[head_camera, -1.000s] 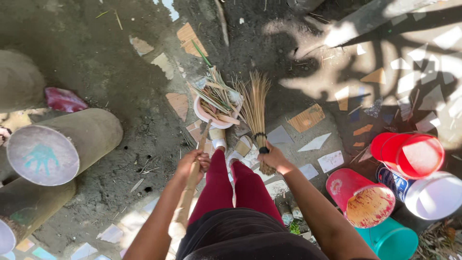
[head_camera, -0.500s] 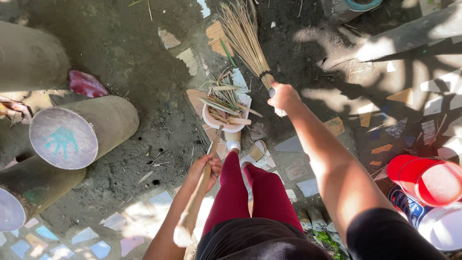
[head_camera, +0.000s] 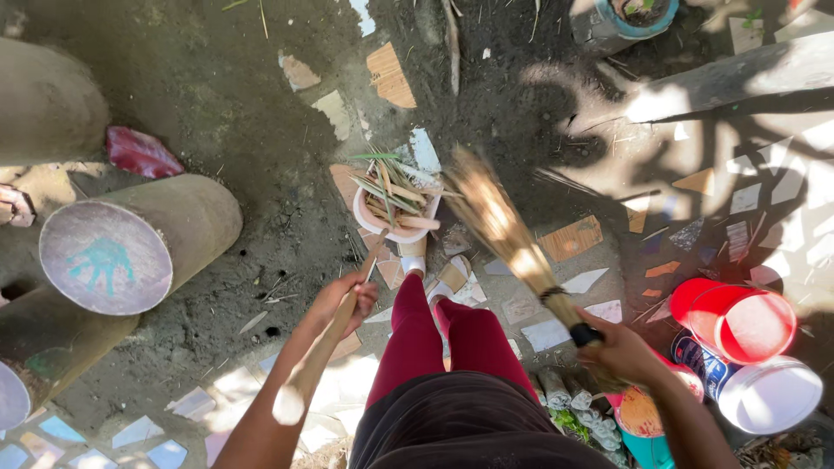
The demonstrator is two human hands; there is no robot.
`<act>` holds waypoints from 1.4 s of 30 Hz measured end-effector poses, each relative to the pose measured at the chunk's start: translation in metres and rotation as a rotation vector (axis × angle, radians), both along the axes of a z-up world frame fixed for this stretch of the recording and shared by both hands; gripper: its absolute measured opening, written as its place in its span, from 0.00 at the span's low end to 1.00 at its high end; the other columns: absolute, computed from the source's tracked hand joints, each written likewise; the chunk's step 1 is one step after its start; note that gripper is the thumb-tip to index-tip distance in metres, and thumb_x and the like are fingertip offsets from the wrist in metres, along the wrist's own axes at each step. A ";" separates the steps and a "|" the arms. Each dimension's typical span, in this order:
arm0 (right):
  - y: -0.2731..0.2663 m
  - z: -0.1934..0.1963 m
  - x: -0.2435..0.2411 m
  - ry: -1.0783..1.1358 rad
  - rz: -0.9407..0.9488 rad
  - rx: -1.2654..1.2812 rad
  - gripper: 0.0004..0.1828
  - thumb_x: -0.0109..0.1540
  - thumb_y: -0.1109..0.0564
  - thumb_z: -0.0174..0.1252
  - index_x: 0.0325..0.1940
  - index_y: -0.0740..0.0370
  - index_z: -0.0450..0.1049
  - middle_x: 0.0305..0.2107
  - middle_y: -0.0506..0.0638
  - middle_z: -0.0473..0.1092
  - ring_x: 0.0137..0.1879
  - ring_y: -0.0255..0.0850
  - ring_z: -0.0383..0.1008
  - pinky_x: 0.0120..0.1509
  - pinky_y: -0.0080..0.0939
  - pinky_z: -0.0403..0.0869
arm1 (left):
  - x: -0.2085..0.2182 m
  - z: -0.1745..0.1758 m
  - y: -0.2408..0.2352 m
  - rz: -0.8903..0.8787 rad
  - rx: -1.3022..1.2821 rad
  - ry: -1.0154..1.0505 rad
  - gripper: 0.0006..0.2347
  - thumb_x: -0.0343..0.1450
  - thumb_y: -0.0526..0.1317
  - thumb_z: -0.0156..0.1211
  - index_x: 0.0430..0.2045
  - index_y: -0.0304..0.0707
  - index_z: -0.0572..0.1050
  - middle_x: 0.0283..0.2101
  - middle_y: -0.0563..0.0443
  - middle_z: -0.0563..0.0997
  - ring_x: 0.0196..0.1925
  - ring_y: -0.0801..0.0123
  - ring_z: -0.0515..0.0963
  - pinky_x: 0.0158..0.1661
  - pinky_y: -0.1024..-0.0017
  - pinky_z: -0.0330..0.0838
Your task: The person sweeps leaves and debris off the ground into a dustpan using a broom while walking along an outdoor path.
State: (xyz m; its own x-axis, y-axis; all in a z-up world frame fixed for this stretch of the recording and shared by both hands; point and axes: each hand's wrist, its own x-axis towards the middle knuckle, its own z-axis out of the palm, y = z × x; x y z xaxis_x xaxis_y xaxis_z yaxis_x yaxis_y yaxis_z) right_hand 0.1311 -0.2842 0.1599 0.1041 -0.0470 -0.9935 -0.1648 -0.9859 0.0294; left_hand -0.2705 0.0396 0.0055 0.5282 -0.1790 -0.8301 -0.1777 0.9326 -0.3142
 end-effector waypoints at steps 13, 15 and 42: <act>0.132 -0.225 -0.115 0.283 -1.035 0.394 0.04 0.62 0.55 0.56 0.39 0.55 0.68 0.26 0.49 0.70 0.29 0.39 0.72 0.31 0.42 0.73 | -0.001 -0.048 0.046 -0.308 0.096 0.179 0.10 0.77 0.40 0.46 0.25 0.38 0.62 0.20 0.58 0.65 0.19 0.78 0.64 0.18 0.81 0.64; 0.134 -0.211 -0.156 0.283 -1.028 0.381 0.10 0.61 0.57 0.58 0.46 0.55 0.69 0.29 0.51 0.72 0.30 0.42 0.74 0.32 0.44 0.74 | 0.004 -0.047 0.048 -0.283 0.099 0.183 0.09 0.77 0.40 0.44 0.26 0.37 0.62 0.21 0.57 0.65 0.19 0.77 0.65 0.19 0.80 0.64; 0.144 -0.176 -0.100 -0.169 1.082 0.387 0.57 0.53 0.51 0.67 0.80 0.45 0.42 0.55 0.66 0.71 0.56 0.59 0.76 0.60 0.48 0.75 | -0.011 0.003 -0.008 0.389 0.064 -0.054 0.08 0.75 0.34 0.52 0.25 0.40 0.63 0.22 0.56 0.65 0.20 0.77 0.66 0.19 0.79 0.64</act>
